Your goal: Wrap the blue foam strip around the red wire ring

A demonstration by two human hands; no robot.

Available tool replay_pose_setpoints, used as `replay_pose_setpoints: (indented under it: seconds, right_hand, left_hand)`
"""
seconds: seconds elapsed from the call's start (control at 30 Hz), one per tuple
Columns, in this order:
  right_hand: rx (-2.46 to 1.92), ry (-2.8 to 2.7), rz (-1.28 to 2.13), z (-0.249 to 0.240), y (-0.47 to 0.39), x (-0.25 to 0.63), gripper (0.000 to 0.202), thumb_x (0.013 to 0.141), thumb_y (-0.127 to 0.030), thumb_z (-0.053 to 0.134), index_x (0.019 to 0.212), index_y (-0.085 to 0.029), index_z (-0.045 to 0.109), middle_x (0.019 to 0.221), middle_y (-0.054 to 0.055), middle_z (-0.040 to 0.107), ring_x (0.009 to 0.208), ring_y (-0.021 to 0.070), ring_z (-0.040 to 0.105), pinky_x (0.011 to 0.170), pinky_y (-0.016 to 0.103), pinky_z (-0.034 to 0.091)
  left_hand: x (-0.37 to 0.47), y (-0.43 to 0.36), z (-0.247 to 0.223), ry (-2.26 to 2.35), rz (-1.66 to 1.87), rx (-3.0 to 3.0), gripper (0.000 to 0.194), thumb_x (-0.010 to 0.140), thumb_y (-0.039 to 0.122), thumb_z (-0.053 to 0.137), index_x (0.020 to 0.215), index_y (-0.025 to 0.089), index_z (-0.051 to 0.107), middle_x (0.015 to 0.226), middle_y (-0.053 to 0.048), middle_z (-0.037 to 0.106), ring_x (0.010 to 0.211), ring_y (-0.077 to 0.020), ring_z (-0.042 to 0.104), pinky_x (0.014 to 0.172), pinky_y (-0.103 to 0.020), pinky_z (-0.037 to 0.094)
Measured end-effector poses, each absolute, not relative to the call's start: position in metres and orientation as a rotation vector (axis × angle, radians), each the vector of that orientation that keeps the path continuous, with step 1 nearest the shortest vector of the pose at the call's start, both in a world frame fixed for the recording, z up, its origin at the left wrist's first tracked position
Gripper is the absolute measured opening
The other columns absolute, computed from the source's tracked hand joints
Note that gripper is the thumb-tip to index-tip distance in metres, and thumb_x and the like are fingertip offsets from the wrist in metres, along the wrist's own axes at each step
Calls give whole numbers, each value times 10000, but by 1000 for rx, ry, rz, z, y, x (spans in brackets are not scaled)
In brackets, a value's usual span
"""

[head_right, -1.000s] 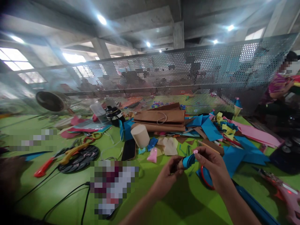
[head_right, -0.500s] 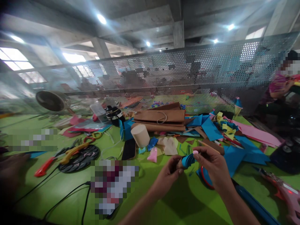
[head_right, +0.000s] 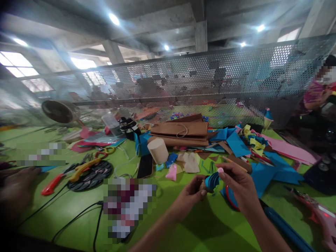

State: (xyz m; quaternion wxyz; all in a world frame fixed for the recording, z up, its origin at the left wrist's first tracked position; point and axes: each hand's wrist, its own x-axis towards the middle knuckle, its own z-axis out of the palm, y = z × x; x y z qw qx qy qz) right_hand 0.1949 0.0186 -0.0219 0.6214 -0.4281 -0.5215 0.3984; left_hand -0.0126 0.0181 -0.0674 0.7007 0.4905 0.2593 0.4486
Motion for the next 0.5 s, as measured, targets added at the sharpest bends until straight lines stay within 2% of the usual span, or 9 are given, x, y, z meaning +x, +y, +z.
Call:
replay_pose_setpoints:
  seconds: [0.1,0.2,0.33,0.5]
  right_hand:
    - [-1009,-1257,884,-21,18,196,260,811,-453,882,1012,-291,861,1028,68,759,919,246,661,751,333,553]
    - [-994,-1201,951,-21,17,196,365,752,-450,924,1086,-323,852,1087,75,772,918,254,661,707,334,560]
    - [-932,-1086,1046,-19,16,195,428,676,-430,972,1077,-341,852,1148,84,787,980,283,693,747,367,593]
    - [-911,-1021,1076,-19,18,195,343,760,-470,915,1053,-302,852,1085,88,797,961,261,711,714,323,581]
  left_hand:
    - [-12,18,-69,559,1011,1060,560,783,484,916,1196,224,640,982,-14,672,914,-163,609,847,-292,418]
    - [-12,18,-70,535,1016,1029,543,782,467,921,1185,227,646,1003,-29,698,922,-178,650,811,-285,422]
    - [-12,18,-71,512,995,1005,550,786,478,916,1184,219,637,995,-56,728,933,-198,680,723,-259,410]
    - [-14,17,-66,542,976,1045,530,791,507,904,1148,185,681,993,-70,724,945,-195,656,714,-250,420]
